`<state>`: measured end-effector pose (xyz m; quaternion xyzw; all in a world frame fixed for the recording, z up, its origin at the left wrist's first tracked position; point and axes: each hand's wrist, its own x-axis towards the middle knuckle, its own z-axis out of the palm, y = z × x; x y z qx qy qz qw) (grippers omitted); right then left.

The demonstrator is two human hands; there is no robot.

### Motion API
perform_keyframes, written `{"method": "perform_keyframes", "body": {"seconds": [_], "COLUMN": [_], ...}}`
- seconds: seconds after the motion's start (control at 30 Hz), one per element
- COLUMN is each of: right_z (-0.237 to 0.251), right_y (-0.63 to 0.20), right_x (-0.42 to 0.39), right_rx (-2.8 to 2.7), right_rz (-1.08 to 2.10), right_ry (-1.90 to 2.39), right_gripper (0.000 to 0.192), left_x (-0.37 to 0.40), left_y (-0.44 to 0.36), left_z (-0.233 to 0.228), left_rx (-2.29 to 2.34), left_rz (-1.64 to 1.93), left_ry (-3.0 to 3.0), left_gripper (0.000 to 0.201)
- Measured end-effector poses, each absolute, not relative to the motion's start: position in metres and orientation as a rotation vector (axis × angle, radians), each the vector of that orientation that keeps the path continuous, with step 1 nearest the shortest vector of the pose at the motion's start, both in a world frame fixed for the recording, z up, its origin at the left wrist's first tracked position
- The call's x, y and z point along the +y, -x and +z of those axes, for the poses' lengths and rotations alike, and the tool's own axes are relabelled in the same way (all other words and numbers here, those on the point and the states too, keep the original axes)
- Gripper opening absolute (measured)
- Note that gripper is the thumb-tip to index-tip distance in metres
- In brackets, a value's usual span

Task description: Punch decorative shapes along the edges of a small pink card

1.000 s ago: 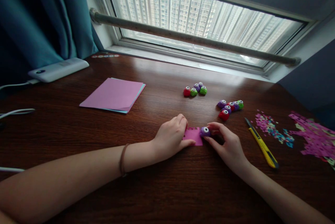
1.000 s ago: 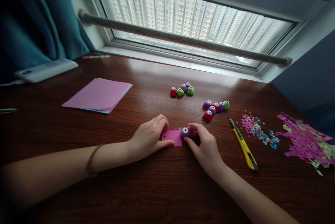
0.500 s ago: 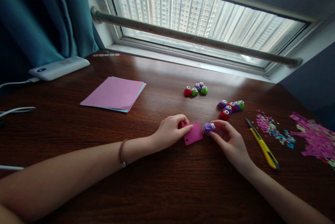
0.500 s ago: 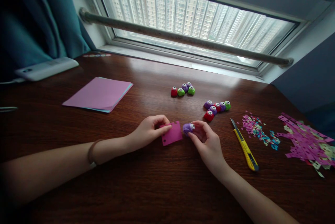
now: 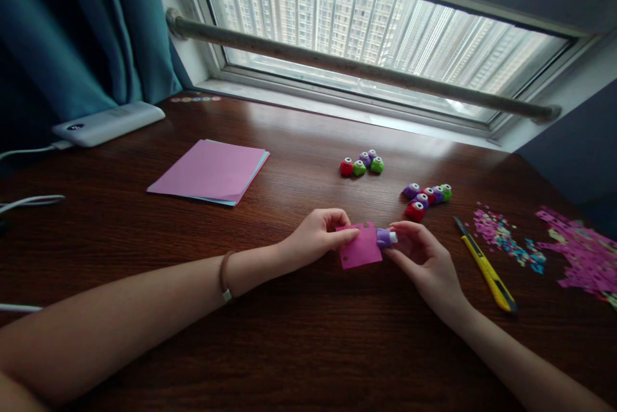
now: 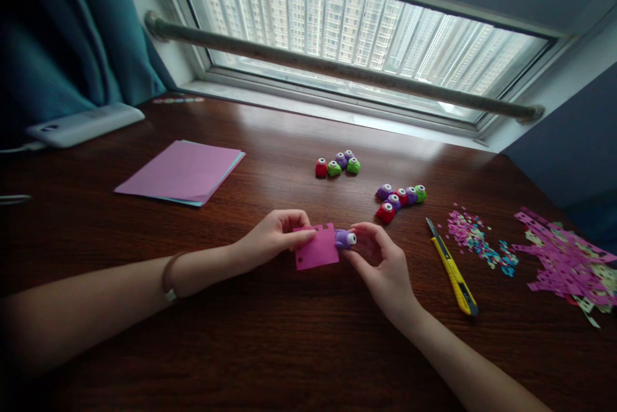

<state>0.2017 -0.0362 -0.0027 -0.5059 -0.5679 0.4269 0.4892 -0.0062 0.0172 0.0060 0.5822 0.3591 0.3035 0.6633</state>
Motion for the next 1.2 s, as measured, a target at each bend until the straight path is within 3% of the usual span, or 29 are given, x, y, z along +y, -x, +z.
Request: {"method": "perform_keyframes", "body": {"seconds": [0.3, 0.63, 1.2], "right_z": [-0.004, -0.006, -0.004], "right_y": [-0.202, -0.202, -0.201], "right_x": [-0.039, -0.041, -0.041], "right_rx": [-1.511, -1.695, -1.850], "right_rz": [0.980, 0.886, 0.758], "right_ry": [1.220, 1.249, 1.338], "right_gripper": [0.034, 0.035, 0.033], "left_x": [0.017, 0.010, 0.007], "left_y": [0.007, 0.008, 0.004], "left_z": [0.005, 0.009, 0.003], "left_rx": [0.833, 1.002, 1.158], "left_rz": [0.646, 0.651, 0.599], "left_ry": [-1.459, -2.154, -2.282], "left_gripper": [0.025, 0.022, 0.018]}}
